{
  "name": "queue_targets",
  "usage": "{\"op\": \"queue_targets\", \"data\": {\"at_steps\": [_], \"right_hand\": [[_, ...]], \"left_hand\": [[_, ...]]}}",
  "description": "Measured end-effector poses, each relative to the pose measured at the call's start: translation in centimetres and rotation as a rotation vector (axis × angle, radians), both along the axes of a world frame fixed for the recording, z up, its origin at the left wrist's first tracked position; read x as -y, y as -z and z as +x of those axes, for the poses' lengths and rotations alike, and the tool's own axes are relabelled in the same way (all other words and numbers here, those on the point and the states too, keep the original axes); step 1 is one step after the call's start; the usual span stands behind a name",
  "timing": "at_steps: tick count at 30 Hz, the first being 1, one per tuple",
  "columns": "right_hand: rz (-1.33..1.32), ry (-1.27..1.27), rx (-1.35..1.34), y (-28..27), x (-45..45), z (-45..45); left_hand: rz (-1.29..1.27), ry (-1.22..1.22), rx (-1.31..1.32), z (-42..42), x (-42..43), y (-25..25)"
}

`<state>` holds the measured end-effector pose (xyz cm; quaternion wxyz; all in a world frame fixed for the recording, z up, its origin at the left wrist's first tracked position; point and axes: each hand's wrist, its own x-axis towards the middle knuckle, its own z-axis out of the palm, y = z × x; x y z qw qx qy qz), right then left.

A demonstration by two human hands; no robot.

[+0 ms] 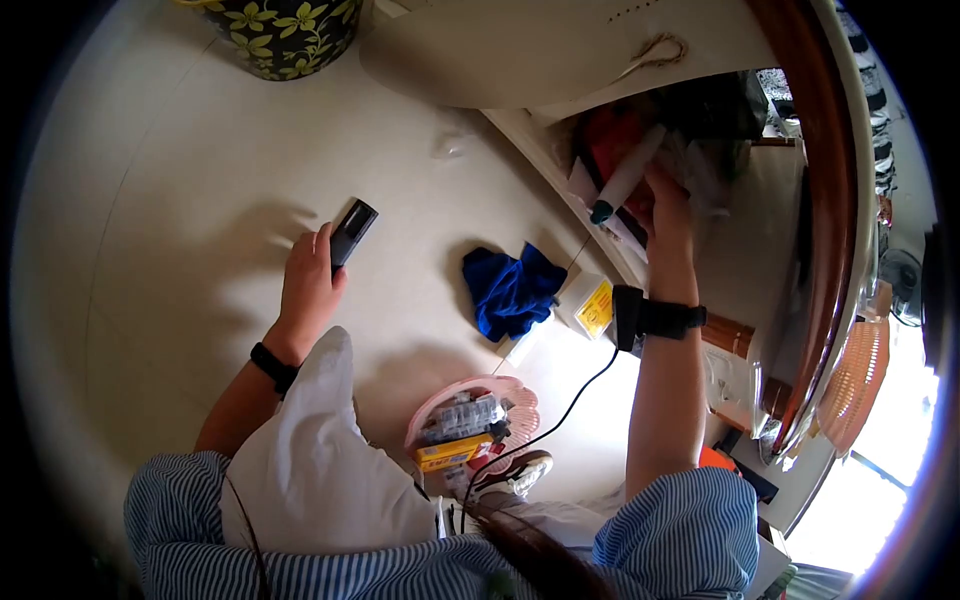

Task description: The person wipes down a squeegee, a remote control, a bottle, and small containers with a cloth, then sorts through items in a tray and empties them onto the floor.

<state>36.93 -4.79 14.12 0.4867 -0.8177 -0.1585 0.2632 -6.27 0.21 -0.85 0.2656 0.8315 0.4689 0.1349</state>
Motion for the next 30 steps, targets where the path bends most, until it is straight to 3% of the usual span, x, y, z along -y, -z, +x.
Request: {"op": "queue_targets", "data": {"at_steps": [3, 6, 8, 10, 12, 15, 16, 18, 20, 22, 23, 26, 30], "right_hand": [[0.102, -0.111, 0.554, -1.2, 2.1, -3.1], [0.198, -0.314, 0.645, -0.8, 4.5, -10.0], [-0.019, -0.457, 0.222, 0.1, 6.1, -14.9], [0.072, -0.526, -0.146, 5.1, 7.8, -17.5], [-0.032, -0.435, -0.329, 5.5, 7.6, -20.7], [0.112, -0.448, -0.42, 7.0, 7.4, -21.5], [0.132, -0.392, -0.34, 7.1, 7.4, -21.4], [0.167, -0.274, -0.182, 6.8, 7.9, -20.5], [-0.143, -0.349, 0.448, 7.6, 9.4, -18.6], [-0.244, -0.391, 0.997, 9.2, 10.9, -17.3], [-0.415, -0.391, 1.012, 9.9, 11.9, -17.2], [-0.505, -0.593, 0.782, 12.9, 14.6, -15.1], [-0.128, -0.342, 0.53, 7.3, 13.0, -18.3]], "left_hand": [[0.009, 0.032, 0.026, 0.0, 0.0, 0.1], [-0.121, 0.047, 0.198, 0.6, 0.6, -0.2], [-0.368, 0.029, 0.382, 2.1, 1.0, -2.3], [-0.495, 0.023, 0.456, 3.6, 1.4, -3.9], [-0.566, 0.035, 0.534, 4.8, 2.0, -5.0], [-0.559, 0.148, 0.596, 5.8, 2.7, -5.8], [-0.613, 0.168, 0.659, 5.8, 2.9, -5.9], [-1.102, 0.036, 0.796, 5.7, 2.7, -6.1], [-1.515, -0.113, 0.887, 4.9, 2.7, -5.0], [-1.769, -0.071, 1.115, 4.4, 2.6, -4.0], [-1.778, -0.064, 1.118, 4.2, 2.6, -3.8], [-1.799, -0.047, 1.133, 4.1, 2.6, -3.7], [-1.734, -0.114, 1.169, 4.7, 2.4, -4.8]]}}
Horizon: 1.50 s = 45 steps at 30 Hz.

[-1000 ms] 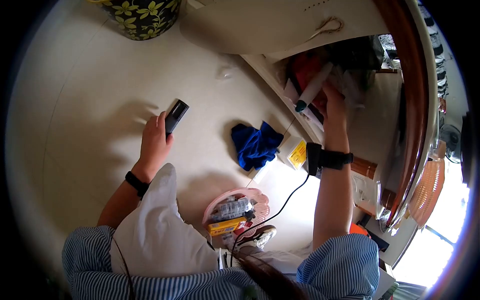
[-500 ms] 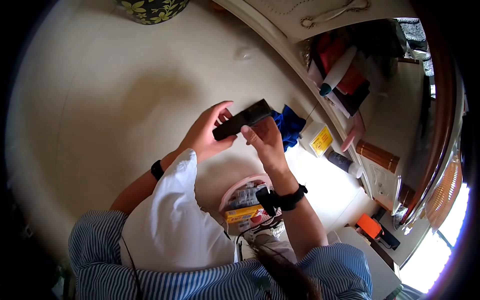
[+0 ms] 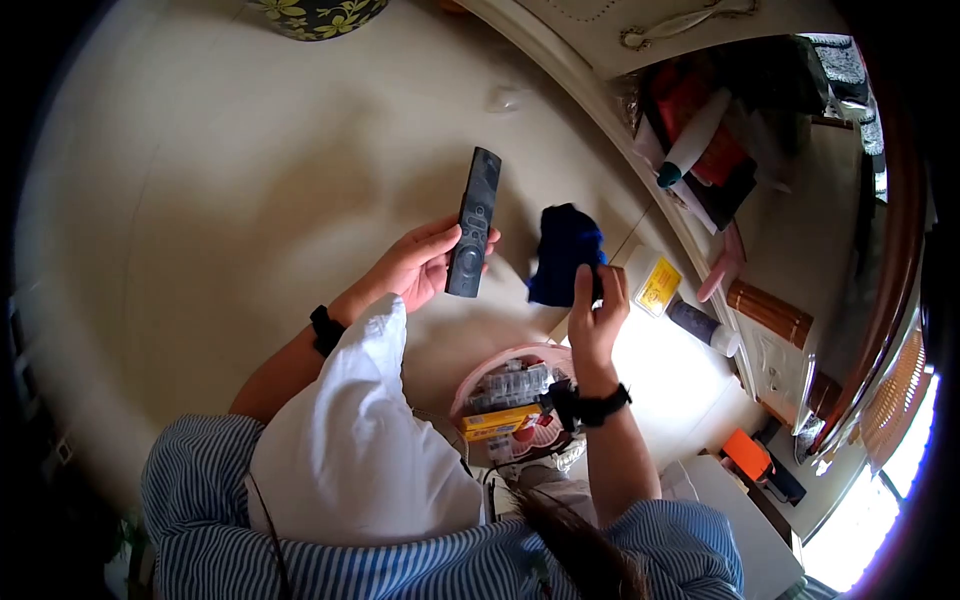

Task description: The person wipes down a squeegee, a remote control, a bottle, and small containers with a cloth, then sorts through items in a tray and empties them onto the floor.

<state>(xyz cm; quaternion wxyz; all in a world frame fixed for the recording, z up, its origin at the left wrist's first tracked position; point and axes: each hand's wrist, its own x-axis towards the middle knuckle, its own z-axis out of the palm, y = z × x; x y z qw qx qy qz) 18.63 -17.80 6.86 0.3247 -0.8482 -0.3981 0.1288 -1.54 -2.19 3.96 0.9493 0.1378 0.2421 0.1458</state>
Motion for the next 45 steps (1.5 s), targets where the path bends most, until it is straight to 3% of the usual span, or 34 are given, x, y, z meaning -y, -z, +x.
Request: {"op": "queue_targets", "data": {"at_steps": [5, 6, 7, 10, 12, 13, 14, 16, 18, 21, 22, 24, 26, 27, 30, 31, 33, 36, 38, 40, 42, 43, 45], "right_hand": [[0.174, -0.19, 0.043, -1.8, 0.4, -6.8], [0.266, -0.257, 0.012, -1.5, -1.0, -7.6], [0.277, -0.361, 0.024, -1.5, -2.7, -7.9], [0.041, -0.462, 0.209, -1.0, -6.0, -7.6], [0.021, -0.442, 0.263, -0.6, -7.7, -6.6], [0.07, -0.387, 0.254, 0.1, -8.5, -5.9], [0.117, -0.332, 0.245, 1.0, -9.2, -5.2], [0.09, -0.131, 0.059, 1.8, -10.5, -3.7], [0.036, -0.092, 0.037, 2.3, -10.4, -3.2], [0.165, -0.257, 0.207, 1.9, -8.1, -6.0], [0.084, -0.337, 0.186, 0.9, -7.3, -7.2], [0.0, -0.384, 0.172, -0.7, -6.5, -8.7], [0.032, -0.286, 0.138, 1.1, -7.2, -7.6], [0.018, -0.244, 0.093, 2.3, -7.6, -5.9], [-0.063, 0.008, -0.036, 4.2, -9.3, -1.5], [-0.052, -0.02, -0.05, 4.1, -9.3, -0.1], [0.016, 0.041, 0.07, 3.3, -8.4, 1.9], [0.366, 0.32, -0.341, 0.0, -6.3, 2.1], [0.338, 0.295, -0.183, -2.2, -4.7, 0.3], [0.346, 0.308, -0.445, -4.9, -4.5, -4.0], [0.288, -0.15, -0.301, -2.9, -2.8, -5.3], [0.247, -0.098, -0.245, -3.1, -4.1, -7.1], [0.222, -0.021, -0.146, -1.7, -6.2, -9.1]], "left_hand": [[0.024, 0.06, -0.077, 1.1, 1.4, 2.0], [0.005, 0.1, -0.235, 1.7, 1.7, 1.1], [0.318, 0.16, -0.258, 1.8, 2.2, 0.9], [0.43, 0.066, -0.238, 1.2, 3.9, 0.2], [0.53, 0.269, -0.474, -0.9, 3.6, 4.5], [0.544, 0.3, -0.407, -0.1, 2.6, 1.7], [0.69, 0.146, -0.374, 0.3, 3.9, 2.5], [0.334, 0.392, -0.202, 0.0, 2.3, -0.2], [0.332, 0.368, -0.212, 0.2, 2.4, -0.8], [0.209, 0.285, -0.174, -0.1, 2.8, 0.5], [0.148, 0.254, -0.153, -0.2, 2.8, 0.5], [0.141, 0.208, -0.357, 0.2, 3.9, 0.7], [0.498, 0.332, -0.194, -0.5, 4.3, 1.8], [0.545, 0.402, -0.123, -0.6, 4.2, 1.6], [0.476, 0.291, -0.195, 0.4, 4.1, -1.4], [0.456, 0.264, -0.202, 0.4, 3.8, -1.5], [0.406, 0.209, -0.218, 0.3, 3.2, -1.4], [0.293, -0.016, -0.154, 0.2, 1.5, -0.3], [0.264, -0.056, -0.191, 0.4, 1.1, -0.4], [0.279, -0.074, -0.233, 0.9, 1.0, -0.6], [0.25, -0.037, -0.309, 1.5, 1.4, -1.1], [0.796, 0.177, -0.3, 2.7, 0.1, -0.8], [0.057, 0.053, -0.235, 2.4, 2.1, -2.7]]}}
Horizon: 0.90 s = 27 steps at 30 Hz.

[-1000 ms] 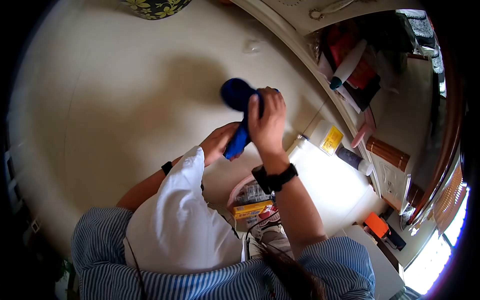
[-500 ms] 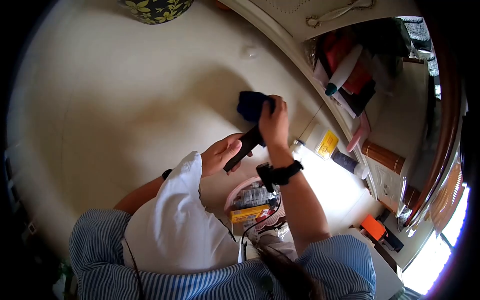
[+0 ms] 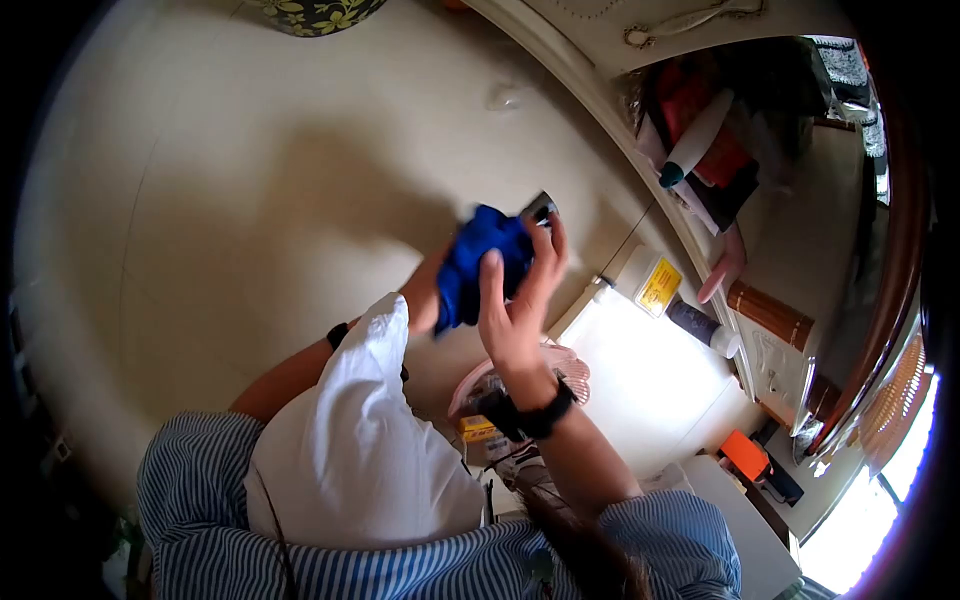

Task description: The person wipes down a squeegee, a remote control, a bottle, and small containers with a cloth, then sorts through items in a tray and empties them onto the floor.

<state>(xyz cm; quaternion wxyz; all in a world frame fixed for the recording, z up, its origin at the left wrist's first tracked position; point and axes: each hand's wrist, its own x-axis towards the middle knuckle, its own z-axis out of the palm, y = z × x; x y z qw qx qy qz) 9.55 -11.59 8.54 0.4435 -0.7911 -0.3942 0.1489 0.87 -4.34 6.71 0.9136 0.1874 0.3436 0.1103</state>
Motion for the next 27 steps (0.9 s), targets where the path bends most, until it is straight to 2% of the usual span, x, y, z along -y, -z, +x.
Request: {"op": "queue_targets", "data": {"at_steps": [1, 2, 5, 6, 9, 11, 12, 13, 15, 18, 20, 21, 23, 24, 25, 27], "right_hand": [[0.019, 0.028, 0.042, 1.6, -0.8, 0.1], [0.018, -0.01, 0.056, 2.4, -1.3, 0.8], [-0.059, -0.075, 0.377, 3.3, -2.8, 3.0], [-0.017, -0.027, 0.416, 3.9, -3.7, 4.0], [0.063, 0.191, 0.421, 6.8, -4.9, 8.4], [0.028, 0.511, -0.141, 6.8, -5.2, 10.6], [0.134, 0.677, -0.581, 8.0, -4.6, 12.2], [0.217, 0.787, -0.967, 6.2, -4.7, 12.1], [0.363, 0.591, -1.424, 5.2, -3.3, 12.0], [0.301, 0.476, -1.482, 3.0, -1.2, 9.8], [0.294, 0.39, -1.329, 0.2, -0.9, 5.7], [0.117, 0.244, -1.181, -0.3, -0.2, 4.4], [0.011, -0.263, -0.418, 0.7, 1.0, 1.7], [-0.004, -0.383, 0.09, 0.0, -0.4, 0.3], [-0.053, -0.486, 0.208, 0.3, -0.8, -0.2], [-0.166, -0.528, 0.234, 1.2, -1.1, 0.1]], "left_hand": [[0.727, 0.042, -0.053, -1.4, 2.0, 4.2], [0.697, 0.057, -0.096, -1.8, 2.2, 5.8], [0.564, 0.173, -0.05, -2.4, 1.2, 4.2], [0.509, 0.226, -0.001, -2.4, 0.9, 3.1], [0.394, 0.159, 0.05, -1.5, 1.2, 1.8], [0.312, 0.104, 0.061, -1.8, 1.2, 2.1], [0.282, 0.037, 0.094, -1.8, 0.9, 1.9], [0.265, -0.029, 0.116, -1.8, 0.6, 2.1], [0.272, -0.14, 0.14, -1.8, 0.0, 2.1], [0.307, -0.197, 0.021, -1.7, -0.2, 2.2], [0.337, -0.163, -0.019, -1.7, -0.1, 2.8], [0.354, -0.173, -0.052, -1.4, 0.2, 3.3], [0.396, -0.202, -0.118, -0.8, 0.5, 4.3], [0.164, -0.181, -0.106, -0.8, 0.4, 2.4], [0.114, -0.234, -0.102, -0.9, 1.0, 3.3], [0.324, -0.149, -0.151, -1.4, 1.3, 5.2]]}}
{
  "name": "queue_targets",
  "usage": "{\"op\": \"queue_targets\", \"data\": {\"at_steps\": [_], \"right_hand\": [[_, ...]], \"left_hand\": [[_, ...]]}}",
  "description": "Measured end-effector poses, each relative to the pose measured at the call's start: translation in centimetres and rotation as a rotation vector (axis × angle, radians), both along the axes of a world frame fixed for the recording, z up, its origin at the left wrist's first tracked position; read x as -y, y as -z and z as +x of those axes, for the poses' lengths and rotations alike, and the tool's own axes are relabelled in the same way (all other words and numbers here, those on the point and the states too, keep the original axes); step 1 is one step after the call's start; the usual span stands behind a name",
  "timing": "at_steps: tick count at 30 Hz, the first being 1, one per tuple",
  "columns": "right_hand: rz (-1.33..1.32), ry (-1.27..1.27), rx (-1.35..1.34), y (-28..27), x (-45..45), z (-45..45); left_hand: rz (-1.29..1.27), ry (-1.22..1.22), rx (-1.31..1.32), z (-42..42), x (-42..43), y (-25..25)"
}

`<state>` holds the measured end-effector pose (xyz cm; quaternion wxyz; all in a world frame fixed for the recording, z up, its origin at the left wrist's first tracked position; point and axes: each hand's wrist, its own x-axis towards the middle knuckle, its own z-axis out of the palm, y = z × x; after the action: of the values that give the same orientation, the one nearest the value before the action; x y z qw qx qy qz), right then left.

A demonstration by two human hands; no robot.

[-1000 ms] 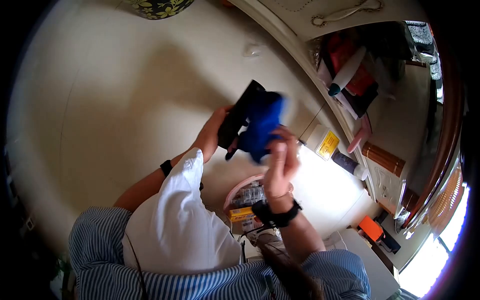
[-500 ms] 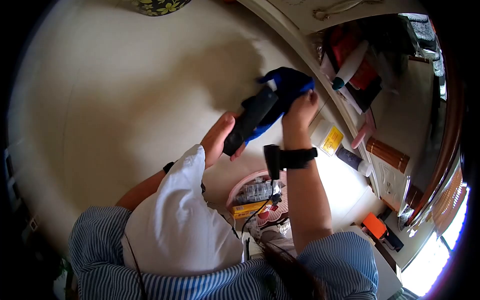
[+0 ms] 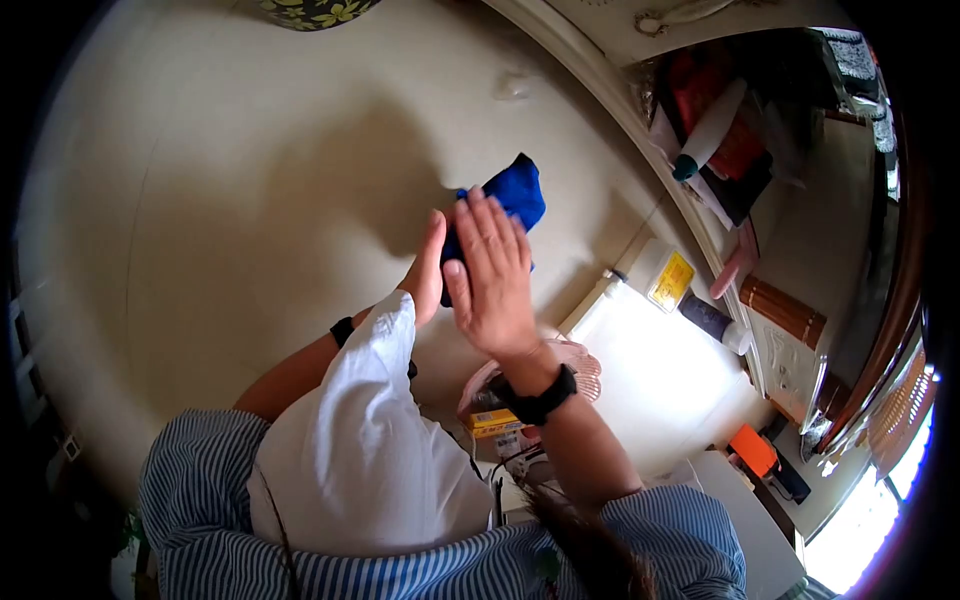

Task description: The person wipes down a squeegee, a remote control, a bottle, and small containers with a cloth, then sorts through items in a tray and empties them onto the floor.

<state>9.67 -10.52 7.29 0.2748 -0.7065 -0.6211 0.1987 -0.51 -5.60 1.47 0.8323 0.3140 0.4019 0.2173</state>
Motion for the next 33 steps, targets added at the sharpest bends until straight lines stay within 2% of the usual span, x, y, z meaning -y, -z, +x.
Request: {"op": "queue_targets", "data": {"at_steps": [2, 3, 4, 6, 8, 10, 12, 14, 16, 18, 20, 21, 22, 24, 25, 26, 28, 32, 33], "right_hand": [[0.0, 0.089, 0.102, 1.7, -0.6, 1.7], [-0.009, 0.176, 0.032, 2.4, -1.4, 2.5], [-0.085, 0.241, -0.149, 2.6, -1.5, 2.6], [-0.033, 0.173, -0.303, 2.3, -1.0, 1.4], [-0.046, -0.035, -0.203, 0.8, 0.4, -0.4], [-0.068, -0.2, -0.219, -1.1, 1.2, -2.0], [-0.096, -0.221, -0.193, -0.9, 0.9, -1.7], [-0.106, -0.182, -0.164, -0.4, 0.2, -0.6], [-0.106, -0.081, -0.13, 0.7, -1.7, 1.2], [-0.091, -0.046, -0.247, 0.7, -2.2, 0.9], [-0.049, -0.057, -0.278, -0.9, -1.8, -0.8], [-0.041, -0.148, -0.239, -1.6, -1.3, -1.3], [-0.052, -0.17, -0.244, -2.4, -0.7, -1.9], [-0.048, -0.167, -0.209, -2.1, -0.3, -1.3], [-0.047, -0.146, -0.193, -1.6, -0.3, -0.6], [-0.046, -0.126, -0.176, -0.8, -0.6, 0.4], [-0.044, -0.077, -0.162, 0.3, -1.5, 1.1], [-0.011, 0.02, -0.119, -0.2, -1.8, -0.4], [0.004, -0.018, -0.106, -0.9, -1.3, -1.1]], "left_hand": [[0.035, 0.304, 0.122, -1.6, -0.5, -0.9], [0.091, 0.234, 0.095, -0.9, 0.4, -1.6], [0.03, 0.23, 0.065, -0.9, 0.5, -1.8], [-0.078, 0.212, 0.008, -1.0, 0.1, -2.0], [-0.114, -0.097, -0.009, 0.2, -0.5, -1.7], [-0.435, -0.136, -0.151, 0.3, -2.5, -6.4], [-0.604, -0.159, -0.159, 0.0, -3.4, -8.0], [-0.616, -0.171, -0.024, -0.3, -3.0, -6.0], [-0.121, -0.193, 0.009, 0.2, -0.8, 0.2], [-0.152, -0.164, 0.108, 0.9, -2.3, -2.4], [-0.41, -0.101, 0.323, -0.3, -3.6, -0.6], [-0.478, -0.135, 0.228, -0.4, -4.7, -3.8], [-0.333, -0.064, 0.301, -0.9, -5.2, -3.3], [-0.377, -0.019, 0.176, -0.9, -4.1, -3.7], [-0.23, -0.047, -0.036, -0.3, -3.3, -3.2], [-0.084, -0.014, -0.06, -0.1, -1.9, -0.9], [0.146, 0.127, -0.21, -0.1, -1.5, -2.8], [0.03, 0.075, -0.108, -0.4, -2.1, -0.3], [-0.1, 0.042, 0.019, -0.4, -2.7, -1.9]]}}
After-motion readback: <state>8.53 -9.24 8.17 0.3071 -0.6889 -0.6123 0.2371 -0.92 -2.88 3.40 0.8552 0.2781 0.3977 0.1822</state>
